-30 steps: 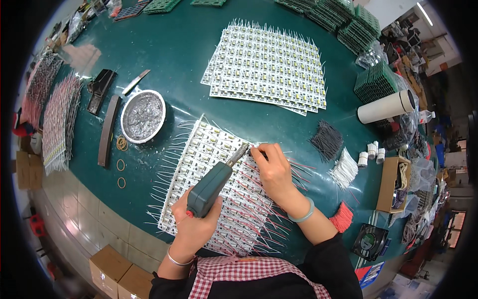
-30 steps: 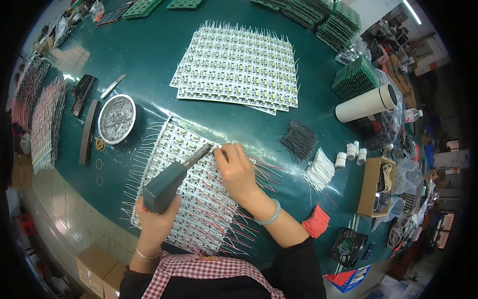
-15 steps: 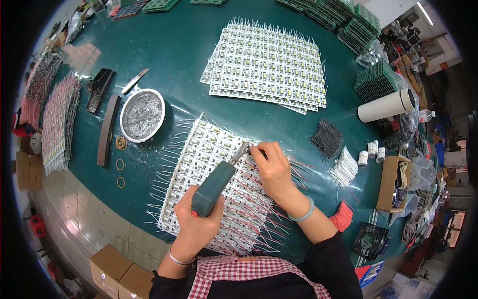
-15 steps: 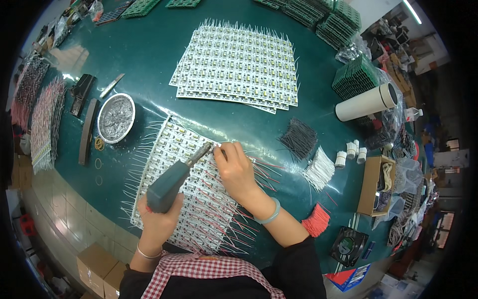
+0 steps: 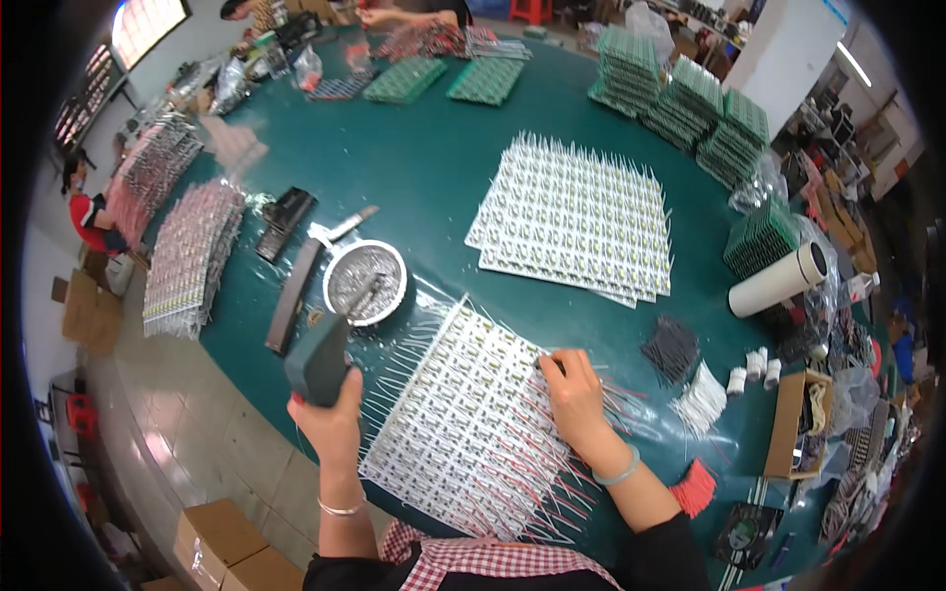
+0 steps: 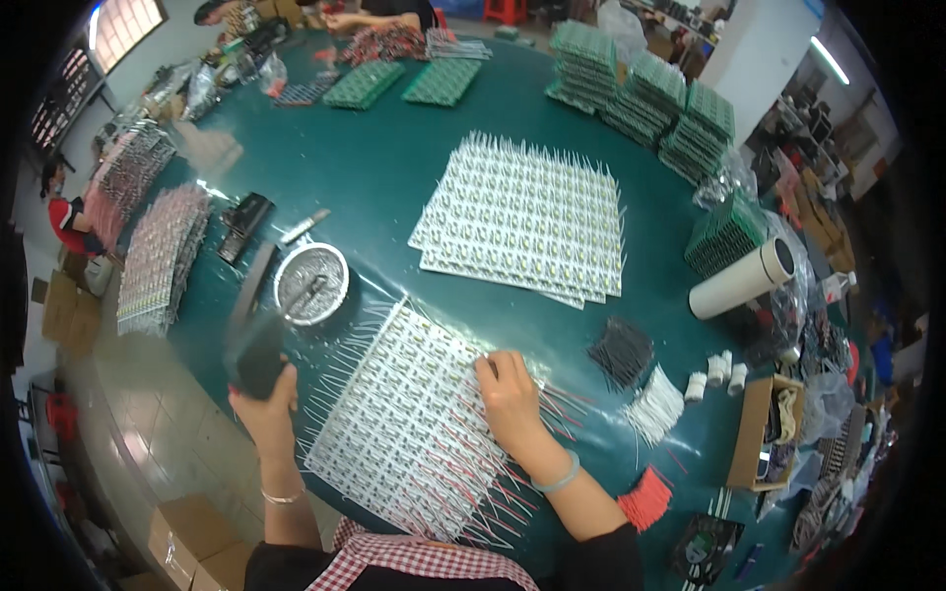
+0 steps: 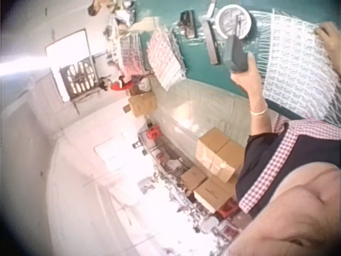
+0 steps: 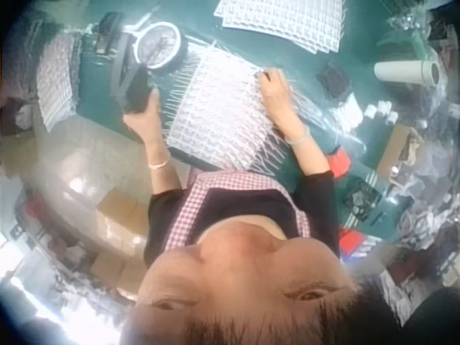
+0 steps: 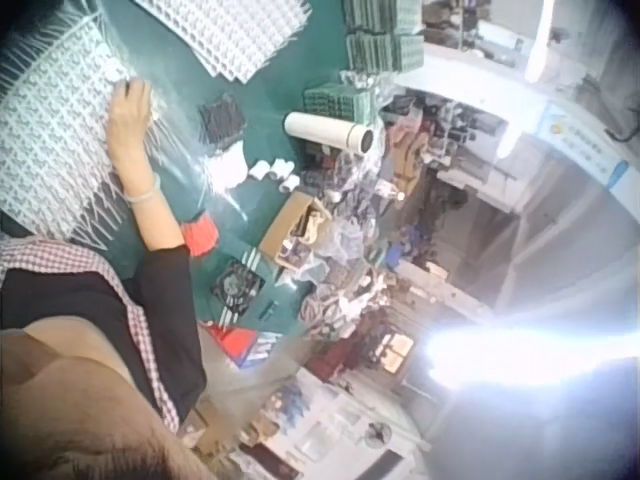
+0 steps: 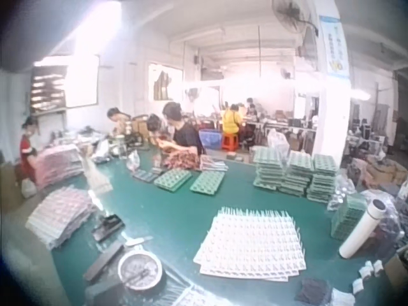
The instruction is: The person uses a soldering iron to attach red and white wires to a grid of LED modules on a green workbench. They repeatedly dip the soldering iron tip into a metal container of solder and apply it to the connection points on the circuit board.
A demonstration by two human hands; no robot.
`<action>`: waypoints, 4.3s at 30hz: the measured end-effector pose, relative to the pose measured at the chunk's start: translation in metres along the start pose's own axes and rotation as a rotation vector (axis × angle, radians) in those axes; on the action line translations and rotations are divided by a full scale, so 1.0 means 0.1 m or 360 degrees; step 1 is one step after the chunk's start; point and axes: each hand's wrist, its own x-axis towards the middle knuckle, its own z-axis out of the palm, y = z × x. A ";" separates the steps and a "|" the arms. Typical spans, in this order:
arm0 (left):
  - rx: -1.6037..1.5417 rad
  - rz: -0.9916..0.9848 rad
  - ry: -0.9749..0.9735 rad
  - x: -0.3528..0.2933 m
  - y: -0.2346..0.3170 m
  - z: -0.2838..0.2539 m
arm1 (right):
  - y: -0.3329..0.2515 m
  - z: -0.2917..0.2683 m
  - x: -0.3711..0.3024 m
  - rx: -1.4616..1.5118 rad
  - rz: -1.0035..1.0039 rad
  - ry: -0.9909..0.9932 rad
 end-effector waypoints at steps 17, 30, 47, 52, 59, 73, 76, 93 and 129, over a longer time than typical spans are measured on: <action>-0.0908 -0.0786 -0.0549 -0.50 0.00 -0.12 | 0.04 0.05 -0.06 -0.0041 0.0026 0.0050; -0.0970 -0.0912 -0.0726 -0.50 0.07 0.24 | 0.08 0.04 -0.05 -0.0019 0.0036 0.0043; -0.0778 -0.0841 -0.0777 -0.62 0.14 0.45 | 0.05 0.03 -0.08 0.0025 0.0021 0.0038; -0.0728 -0.0721 -0.0787 -0.65 0.27 0.42 | 0.06 0.03 -0.07 0.0004 0.0009 0.0036; -0.0662 -0.0671 -0.0746 -0.66 0.28 0.36 | 0.07 0.00 -0.08 0.0073 0.0035 0.0018; -0.0123 -0.0431 -0.0672 -0.87 -0.03 0.33 | 0.14 -0.01 -0.12 0.0103 0.0084 0.0080; -0.0086 -0.0425 -0.0704 -0.85 -0.05 0.35 | 0.12 0.00 -0.11 0.0112 0.0076 0.0098; 0.0117 -0.0148 -0.0873 -0.82 -0.08 0.45 | 0.15 0.00 -0.09 0.0107 0.0072 0.0099; 0.0171 -0.0021 -0.0891 -0.85 -0.13 0.53 | 0.09 0.03 -0.01 0.0015 -0.0004 -0.0029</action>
